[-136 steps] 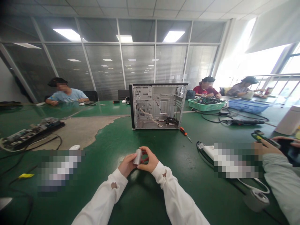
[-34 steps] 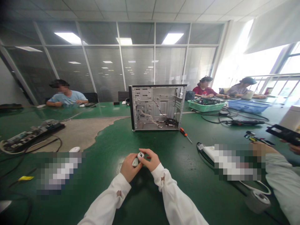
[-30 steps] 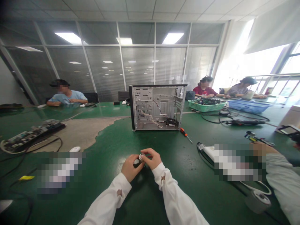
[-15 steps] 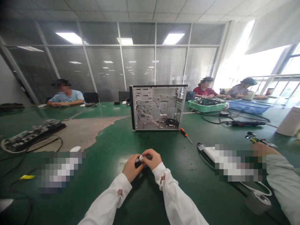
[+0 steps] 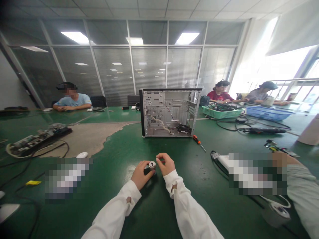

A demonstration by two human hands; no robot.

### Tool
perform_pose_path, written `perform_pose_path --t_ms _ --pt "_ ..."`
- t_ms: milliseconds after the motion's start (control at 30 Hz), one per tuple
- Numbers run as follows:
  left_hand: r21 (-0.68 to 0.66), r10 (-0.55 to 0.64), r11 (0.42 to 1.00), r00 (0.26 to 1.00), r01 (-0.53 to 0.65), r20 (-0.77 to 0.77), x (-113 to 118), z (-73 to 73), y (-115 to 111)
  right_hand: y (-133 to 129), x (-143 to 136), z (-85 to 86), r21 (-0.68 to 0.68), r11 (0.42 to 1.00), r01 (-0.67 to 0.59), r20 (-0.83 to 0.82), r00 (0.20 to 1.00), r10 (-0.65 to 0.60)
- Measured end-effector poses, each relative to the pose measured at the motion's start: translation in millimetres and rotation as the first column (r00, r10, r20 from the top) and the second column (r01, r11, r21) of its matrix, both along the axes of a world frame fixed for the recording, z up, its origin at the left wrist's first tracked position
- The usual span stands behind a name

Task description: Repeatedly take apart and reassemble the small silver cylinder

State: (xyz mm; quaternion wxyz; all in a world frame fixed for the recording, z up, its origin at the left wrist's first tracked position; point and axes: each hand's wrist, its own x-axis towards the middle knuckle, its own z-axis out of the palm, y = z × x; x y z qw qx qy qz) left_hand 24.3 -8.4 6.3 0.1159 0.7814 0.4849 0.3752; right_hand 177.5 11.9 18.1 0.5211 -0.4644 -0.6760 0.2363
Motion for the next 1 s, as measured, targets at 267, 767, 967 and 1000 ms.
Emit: perform_pose_path --t_ms 267,767,967,1000 --pt "-0.024 0.213 0.977 0.976 -0.212 0.052 -18 -8.6 15 18 11 -32.1 -0.078 0.986 0.148 0.319 0.941 -0.116" --pt "-0.086 0.237 0.968 0.971 -0.235 0.015 -21 -13.2 16 24 15 -46.7 -0.110 0.981 0.160 0.435 0.895 -0.097" --pt "-0.088 0.237 0.969 0.971 -0.233 0.034 -23 -18.3 18 25 16 -46.8 -0.111 0.983 0.147 0.406 0.910 -0.090" --pt "-0.099 0.240 0.967 0.970 -0.234 0.048 -24 -18.4 18 25 16 -45.9 -0.109 0.983 0.145 0.398 0.913 -0.091"
